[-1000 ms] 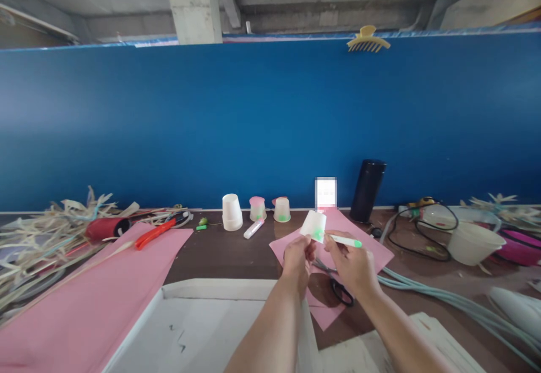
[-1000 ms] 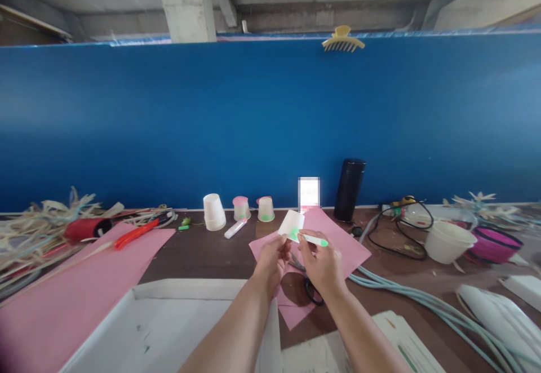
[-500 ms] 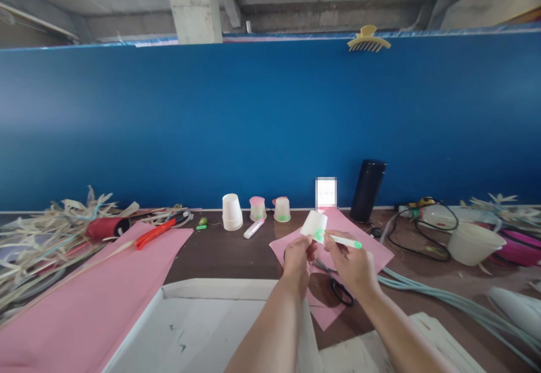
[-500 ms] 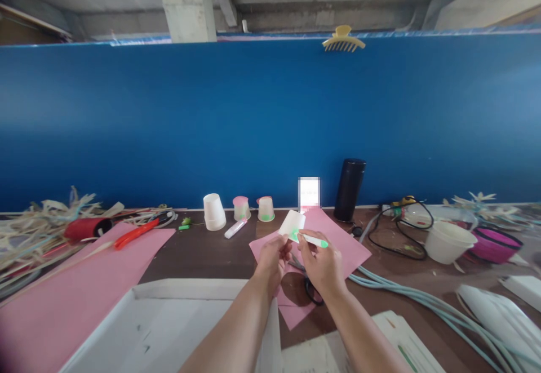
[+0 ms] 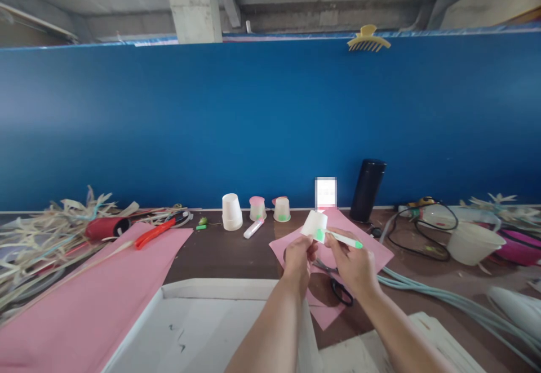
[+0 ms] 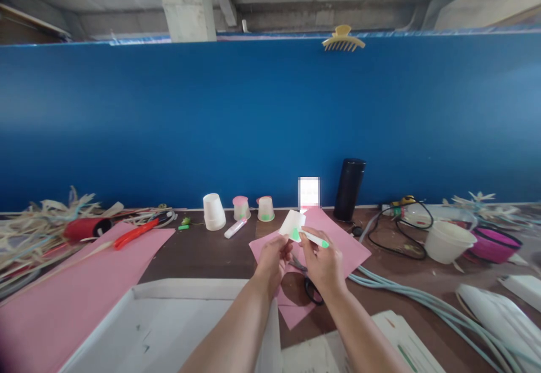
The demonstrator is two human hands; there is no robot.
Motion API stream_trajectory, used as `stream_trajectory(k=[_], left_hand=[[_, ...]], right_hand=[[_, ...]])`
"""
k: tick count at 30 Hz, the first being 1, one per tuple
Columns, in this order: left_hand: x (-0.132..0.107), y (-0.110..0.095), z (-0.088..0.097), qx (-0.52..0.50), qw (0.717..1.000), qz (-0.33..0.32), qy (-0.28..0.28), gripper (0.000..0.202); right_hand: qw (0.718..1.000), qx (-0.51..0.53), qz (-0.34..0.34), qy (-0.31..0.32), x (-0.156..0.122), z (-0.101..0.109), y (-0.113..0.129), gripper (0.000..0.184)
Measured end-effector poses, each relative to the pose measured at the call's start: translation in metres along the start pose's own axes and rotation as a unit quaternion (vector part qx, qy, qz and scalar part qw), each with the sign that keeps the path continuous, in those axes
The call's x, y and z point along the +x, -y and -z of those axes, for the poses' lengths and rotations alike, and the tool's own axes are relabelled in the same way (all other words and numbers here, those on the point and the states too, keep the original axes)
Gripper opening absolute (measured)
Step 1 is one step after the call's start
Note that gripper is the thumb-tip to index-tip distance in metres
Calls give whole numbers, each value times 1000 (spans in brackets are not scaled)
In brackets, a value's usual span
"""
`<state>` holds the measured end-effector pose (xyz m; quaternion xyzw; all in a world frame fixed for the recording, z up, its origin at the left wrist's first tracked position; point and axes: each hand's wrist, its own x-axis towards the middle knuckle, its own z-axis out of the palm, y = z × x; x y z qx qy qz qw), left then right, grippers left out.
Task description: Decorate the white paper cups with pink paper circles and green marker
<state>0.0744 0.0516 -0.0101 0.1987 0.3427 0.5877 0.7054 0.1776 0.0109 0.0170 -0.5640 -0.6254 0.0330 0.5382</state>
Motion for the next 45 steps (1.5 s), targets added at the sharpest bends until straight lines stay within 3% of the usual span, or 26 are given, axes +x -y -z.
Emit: stream_trajectory(k=[24, 45], left_hand=[[-3, -4, -3, 3, 1000, 12, -14, 18], [0, -2, -2, 30, 999, 4, -17, 6]], right_hand=[[1000, 6, 6, -7, 1, -1, -2, 36], [1000, 1, 7, 11, -2, -1, -2, 30]])
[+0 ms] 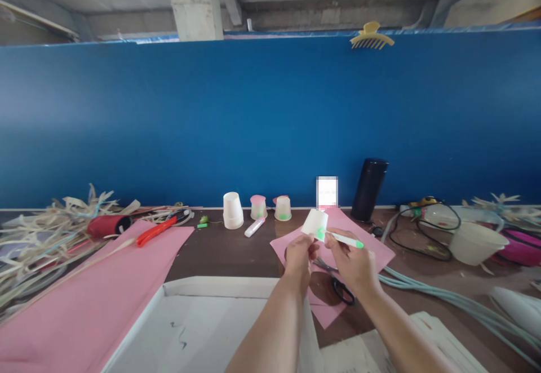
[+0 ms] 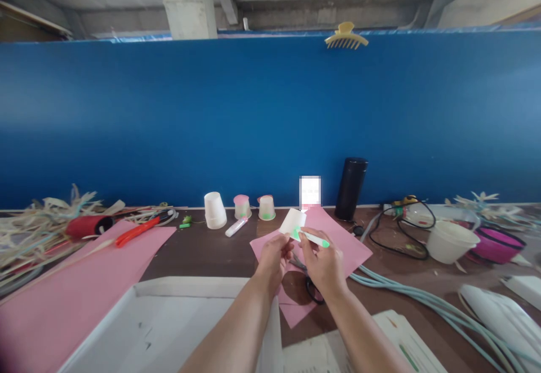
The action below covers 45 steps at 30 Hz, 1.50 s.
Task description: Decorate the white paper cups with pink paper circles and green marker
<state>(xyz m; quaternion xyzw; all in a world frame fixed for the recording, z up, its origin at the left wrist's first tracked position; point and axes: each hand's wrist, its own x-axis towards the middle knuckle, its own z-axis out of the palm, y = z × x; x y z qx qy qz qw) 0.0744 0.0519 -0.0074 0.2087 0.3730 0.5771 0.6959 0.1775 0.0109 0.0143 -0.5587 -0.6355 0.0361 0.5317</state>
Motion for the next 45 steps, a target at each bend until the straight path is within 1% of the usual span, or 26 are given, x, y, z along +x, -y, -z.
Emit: stream_trajectory(k=[4, 8, 12, 15, 18, 22, 28, 33, 36, 40, 43, 45], left_hand=[[3, 3, 2, 2, 1000, -18, 4, 8], [4, 4, 3, 6, 1000, -20, 4, 12], [4, 4, 3, 5, 1000, -18, 9, 15], [4, 4, 3, 3, 1000, -16, 15, 14], [4, 4, 3, -3, 1000, -16, 13, 15], [4, 4, 3, -4, 1000, -17, 13, 14], [4, 3, 2, -10, 1000, -9, 3, 18], [4, 3, 1, -10, 1000, -13, 1, 18], [5, 4, 2, -1, 1000, -17, 2, 16], [8, 7, 4, 22, 999, -24, 14, 15], [11, 10, 6, 51, 998, -31, 17, 16], [12, 11, 6, 66, 997, -37, 17, 17]], right_hand=[[999, -39, 6, 21, -1, -1, -1, 31], [998, -51, 14, 35, -2, -2, -5, 28], [998, -59, 13, 21, -1, -2, -4, 30], [999, -40, 7, 10, -1, -1, -2, 32], [999, -27, 3, 17, -2, -1, -2, 31], [998, -50, 7, 32, -1, -1, -3, 30], [999, -42, -1, 21, -1, -1, -3, 31], [998, -52, -7, 28, -1, 0, -2, 31], [999, -43, -6, 19, -1, 0, -1, 32], [1000, -8, 5, -8, 0, -2, -2, 31], [1000, -3, 15, -27, 2, -2, -3, 29], [999, -4, 18, -27, 2, -1, -2, 28]])
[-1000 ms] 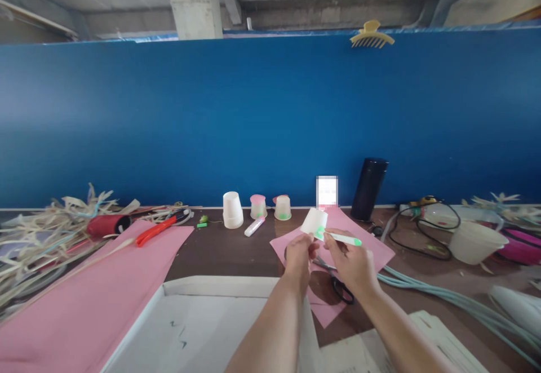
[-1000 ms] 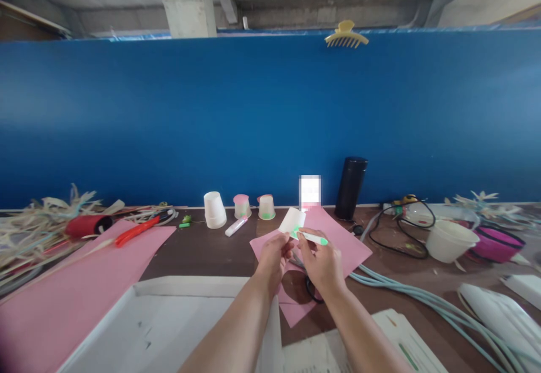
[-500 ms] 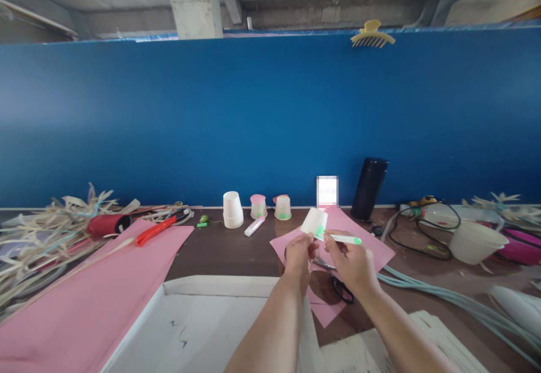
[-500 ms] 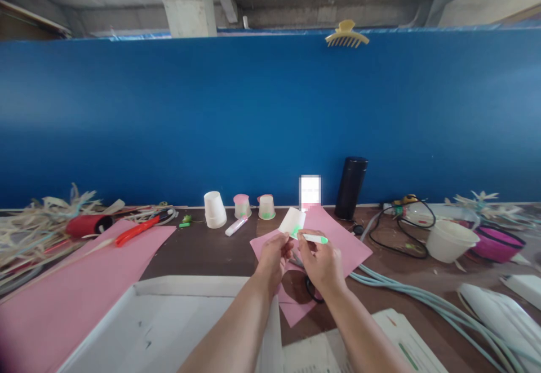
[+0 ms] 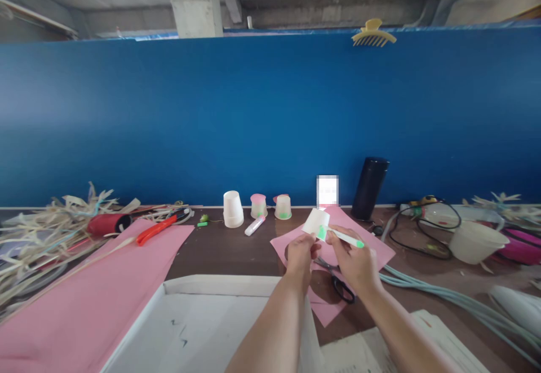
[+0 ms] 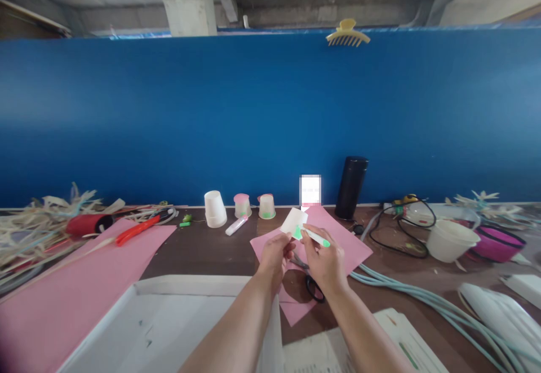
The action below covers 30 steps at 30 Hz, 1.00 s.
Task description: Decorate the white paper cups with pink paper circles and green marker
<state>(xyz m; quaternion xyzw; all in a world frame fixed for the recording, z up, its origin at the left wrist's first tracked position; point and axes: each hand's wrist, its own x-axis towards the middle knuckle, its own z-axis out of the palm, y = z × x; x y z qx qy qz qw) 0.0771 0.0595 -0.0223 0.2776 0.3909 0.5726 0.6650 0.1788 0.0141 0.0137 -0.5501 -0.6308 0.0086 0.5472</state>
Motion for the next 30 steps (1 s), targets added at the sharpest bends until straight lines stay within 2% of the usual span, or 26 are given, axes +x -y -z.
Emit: stream_trajectory(k=[7, 15, 23, 30], left_hand=[[1, 0, 0, -1, 1000, -7, -2, 18], [-2, -1, 0, 11, 1000, -17, 7, 21], [-1, 0, 1, -3, 1000, -18, 1, 19], [-3, -1, 0, 7, 1000, -20, 6, 19]], right_hand=[[999, -15, -28, 38, -2, 2, 5, 32], [1000, -12, -10, 11, -1, 0, -2, 33], [998, -18, -32, 51, -3, 3, 7, 31], [1000, -17, -21, 9, -1, 1, 2, 33]])
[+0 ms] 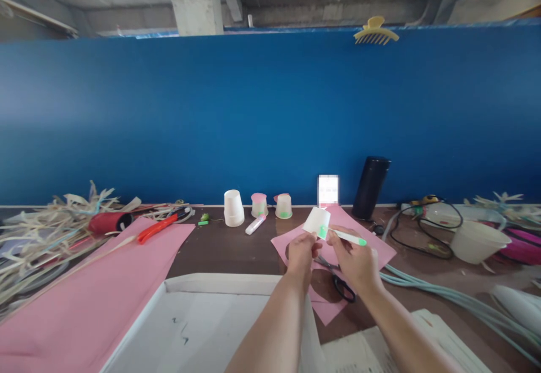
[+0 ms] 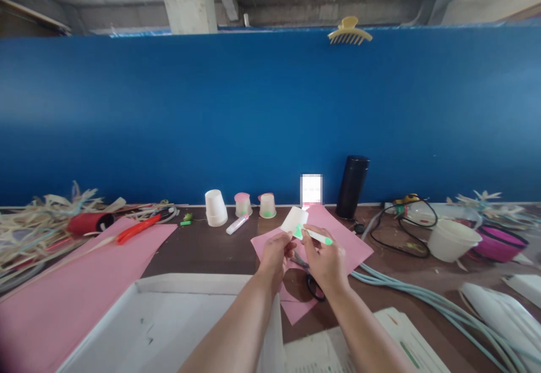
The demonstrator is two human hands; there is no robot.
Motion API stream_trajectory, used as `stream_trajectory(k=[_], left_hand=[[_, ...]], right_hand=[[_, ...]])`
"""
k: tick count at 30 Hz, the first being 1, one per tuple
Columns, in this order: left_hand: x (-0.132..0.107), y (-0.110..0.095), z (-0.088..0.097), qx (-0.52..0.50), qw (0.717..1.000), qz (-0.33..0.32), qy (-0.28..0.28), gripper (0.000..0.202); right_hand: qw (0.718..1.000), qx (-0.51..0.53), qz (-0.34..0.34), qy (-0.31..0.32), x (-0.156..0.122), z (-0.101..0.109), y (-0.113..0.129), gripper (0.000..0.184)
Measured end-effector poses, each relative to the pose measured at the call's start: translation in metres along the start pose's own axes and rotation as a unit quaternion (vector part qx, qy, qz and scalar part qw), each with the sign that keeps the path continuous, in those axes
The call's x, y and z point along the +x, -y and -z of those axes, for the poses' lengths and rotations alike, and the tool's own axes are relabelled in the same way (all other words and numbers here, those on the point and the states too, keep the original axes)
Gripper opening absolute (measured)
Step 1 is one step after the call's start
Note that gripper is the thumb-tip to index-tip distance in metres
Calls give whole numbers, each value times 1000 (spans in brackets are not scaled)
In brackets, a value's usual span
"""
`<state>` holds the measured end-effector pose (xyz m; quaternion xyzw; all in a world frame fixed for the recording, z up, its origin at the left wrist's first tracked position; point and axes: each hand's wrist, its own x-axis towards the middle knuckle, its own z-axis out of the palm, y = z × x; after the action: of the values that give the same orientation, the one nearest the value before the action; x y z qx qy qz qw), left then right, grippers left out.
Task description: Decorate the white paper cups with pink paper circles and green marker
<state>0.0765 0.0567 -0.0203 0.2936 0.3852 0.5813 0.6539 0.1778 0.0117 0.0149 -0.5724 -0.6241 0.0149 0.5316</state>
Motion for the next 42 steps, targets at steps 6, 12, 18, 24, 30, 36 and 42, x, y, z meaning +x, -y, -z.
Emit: stream_trajectory(k=[6, 12, 18, 24, 30, 36, 42], left_hand=[[-1, 0, 0, -2, 1000, -6, 3, 18], [2, 2, 1, -2, 1000, -3, -4, 18], [-1, 0, 0, -7, 1000, -3, 0, 16], [-1, -1, 0, -3, 1000, 1, -4, 16], [1, 1, 2, -7, 1000, -2, -6, 16], [-2, -1, 0, -11, 1000, 0, 4, 17], [-3, -1, -1, -12, 1000, 2, 12, 19]], right_hand=[[1000, 5, 9, -5, 0, 0, -2, 32], [999, 20, -18, 37, -2, 0, 4, 34], [1000, 5, -10, 29, -3, -1, 2, 34], [1000, 9, -16, 21, -2, 0, 5, 35], [999, -11, -10, 35, -2, 0, 5, 32], [1000, -13, -11, 1, 1, 1, 1, 31], [1000, -13, -13, -16, 2, 2, -3, 29]])
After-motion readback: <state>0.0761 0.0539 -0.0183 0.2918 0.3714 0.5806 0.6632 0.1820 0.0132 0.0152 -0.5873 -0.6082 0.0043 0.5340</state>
